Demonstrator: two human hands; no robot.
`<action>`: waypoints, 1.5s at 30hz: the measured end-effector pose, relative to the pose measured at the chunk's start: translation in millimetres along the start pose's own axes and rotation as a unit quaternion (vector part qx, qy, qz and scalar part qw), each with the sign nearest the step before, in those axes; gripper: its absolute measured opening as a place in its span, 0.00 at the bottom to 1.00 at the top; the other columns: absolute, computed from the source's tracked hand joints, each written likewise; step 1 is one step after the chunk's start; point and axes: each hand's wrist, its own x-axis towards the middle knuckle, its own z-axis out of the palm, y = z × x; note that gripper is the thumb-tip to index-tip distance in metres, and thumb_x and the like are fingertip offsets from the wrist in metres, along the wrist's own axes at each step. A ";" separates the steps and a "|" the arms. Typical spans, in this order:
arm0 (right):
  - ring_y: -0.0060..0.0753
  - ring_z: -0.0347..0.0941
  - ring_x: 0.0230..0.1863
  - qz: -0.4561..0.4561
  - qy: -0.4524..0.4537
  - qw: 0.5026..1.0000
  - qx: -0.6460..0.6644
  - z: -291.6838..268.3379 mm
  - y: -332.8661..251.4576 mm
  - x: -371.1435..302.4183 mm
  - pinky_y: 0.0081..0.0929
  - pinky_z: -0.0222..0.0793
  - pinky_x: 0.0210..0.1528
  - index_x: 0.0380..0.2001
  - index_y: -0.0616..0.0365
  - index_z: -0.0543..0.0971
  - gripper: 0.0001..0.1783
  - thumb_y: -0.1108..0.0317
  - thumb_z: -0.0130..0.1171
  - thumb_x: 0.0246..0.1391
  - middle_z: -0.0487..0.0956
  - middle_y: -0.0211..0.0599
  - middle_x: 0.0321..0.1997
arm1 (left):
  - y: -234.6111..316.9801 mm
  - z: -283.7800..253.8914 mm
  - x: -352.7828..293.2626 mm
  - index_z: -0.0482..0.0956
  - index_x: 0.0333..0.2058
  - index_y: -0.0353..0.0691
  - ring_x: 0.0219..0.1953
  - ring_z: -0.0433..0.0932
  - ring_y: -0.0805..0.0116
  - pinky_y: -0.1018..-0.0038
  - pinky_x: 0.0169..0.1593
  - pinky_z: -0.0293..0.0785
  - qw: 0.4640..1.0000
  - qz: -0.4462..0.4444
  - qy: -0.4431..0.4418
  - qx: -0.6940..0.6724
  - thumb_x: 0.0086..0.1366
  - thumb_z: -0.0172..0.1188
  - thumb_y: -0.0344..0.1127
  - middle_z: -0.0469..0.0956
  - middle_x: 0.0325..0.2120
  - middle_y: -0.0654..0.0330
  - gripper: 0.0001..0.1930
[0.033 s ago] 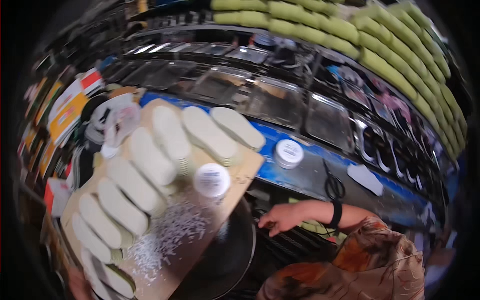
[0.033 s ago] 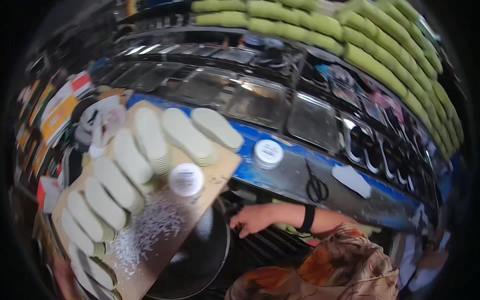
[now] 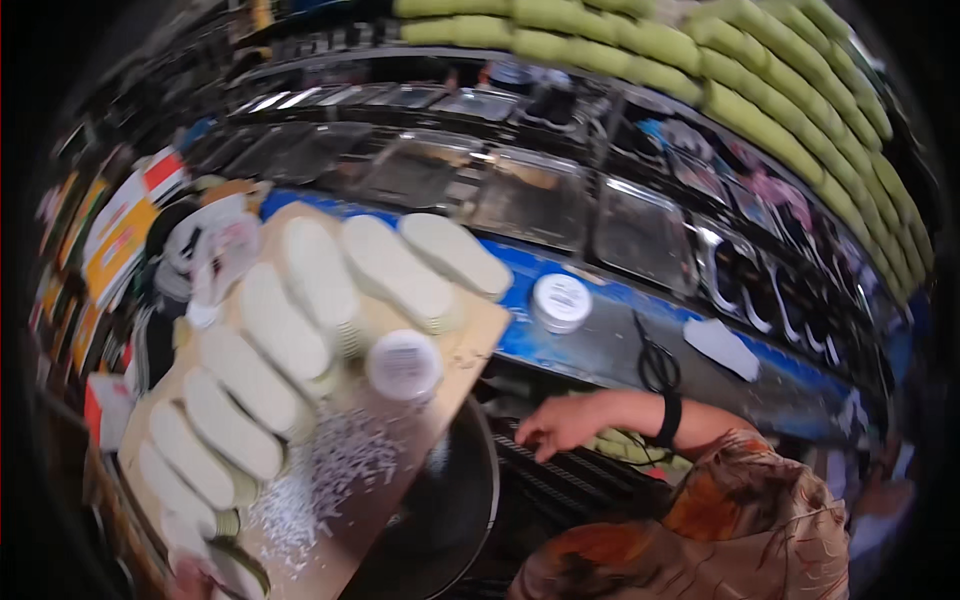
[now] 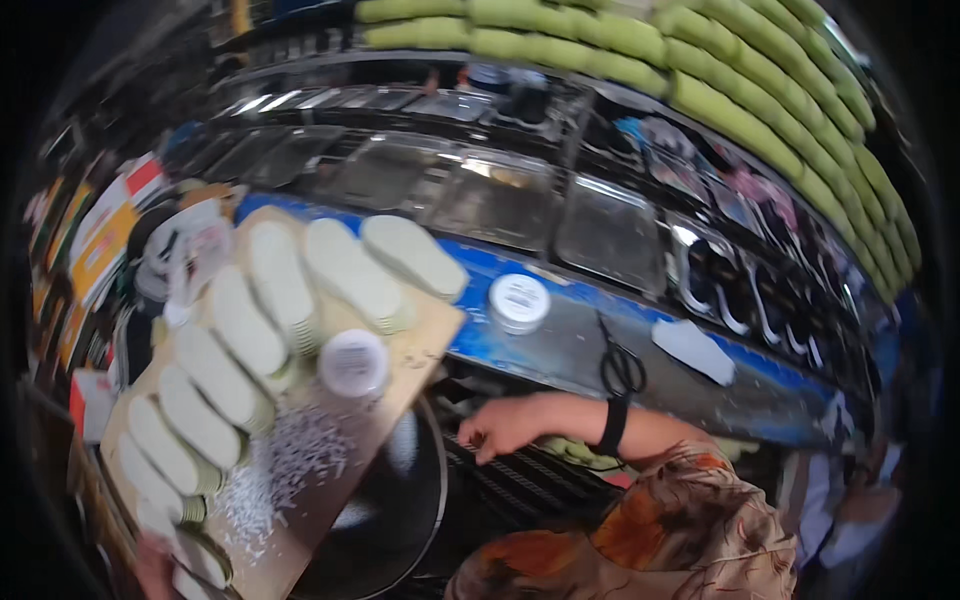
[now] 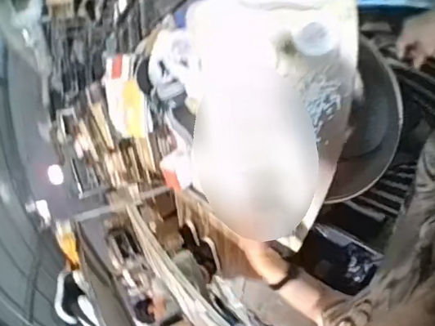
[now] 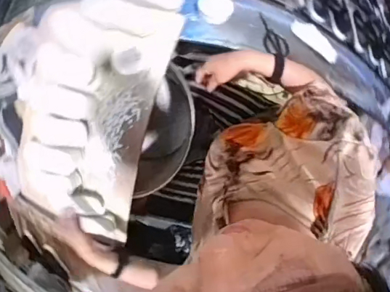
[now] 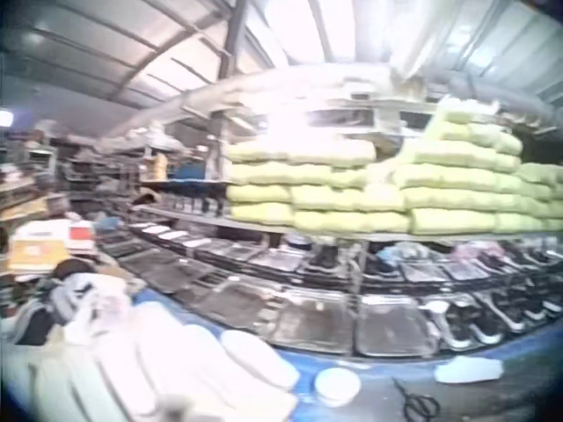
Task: Inserting insoles into shoes and trimming excess material with scissors.
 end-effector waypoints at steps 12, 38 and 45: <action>0.48 0.75 0.37 0.629 0.545 0.550 -0.075 -52.2 311.8 -353.3 0.38 0.74 0.33 0.57 0.55 0.57 0.39 0.60 0.60 0.40 0.74 0.53 0.43 | -40.6 301.7 -158.3 0.73 0.43 0.33 0.37 0.75 0.50 0.65 0.40 0.70 0.911 0.122 -0.291 0.265 0.62 0.50 0.44 0.75 0.36 0.44 0.19; 0.31 0.68 0.13 -0.338 0.307 0.845 -0.280 37.5 -62.2 -122.0 0.29 0.60 0.07 0.19 0.54 0.68 0.04 0.69 0.53 0.36 0.68 0.35 0.19 | 53.2 238.3 -186.4 0.48 0.60 0.40 0.51 0.65 0.65 0.67 0.53 0.63 0.894 -0.082 -0.159 -0.412 0.66 0.44 0.44 0.64 0.51 0.54 0.28; 0.43 0.73 0.19 -0.431 0.090 0.866 -0.237 169.2 -124.3 4.0 0.36 0.68 0.16 0.25 0.59 0.68 0.05 0.70 0.50 0.42 0.71 0.44 0.22 | -110.8 215.8 -178.1 0.53 0.56 0.30 0.56 0.59 0.58 0.69 0.59 0.53 0.973 -0.057 0.142 -0.175 0.63 0.48 0.40 0.59 0.54 0.47 0.27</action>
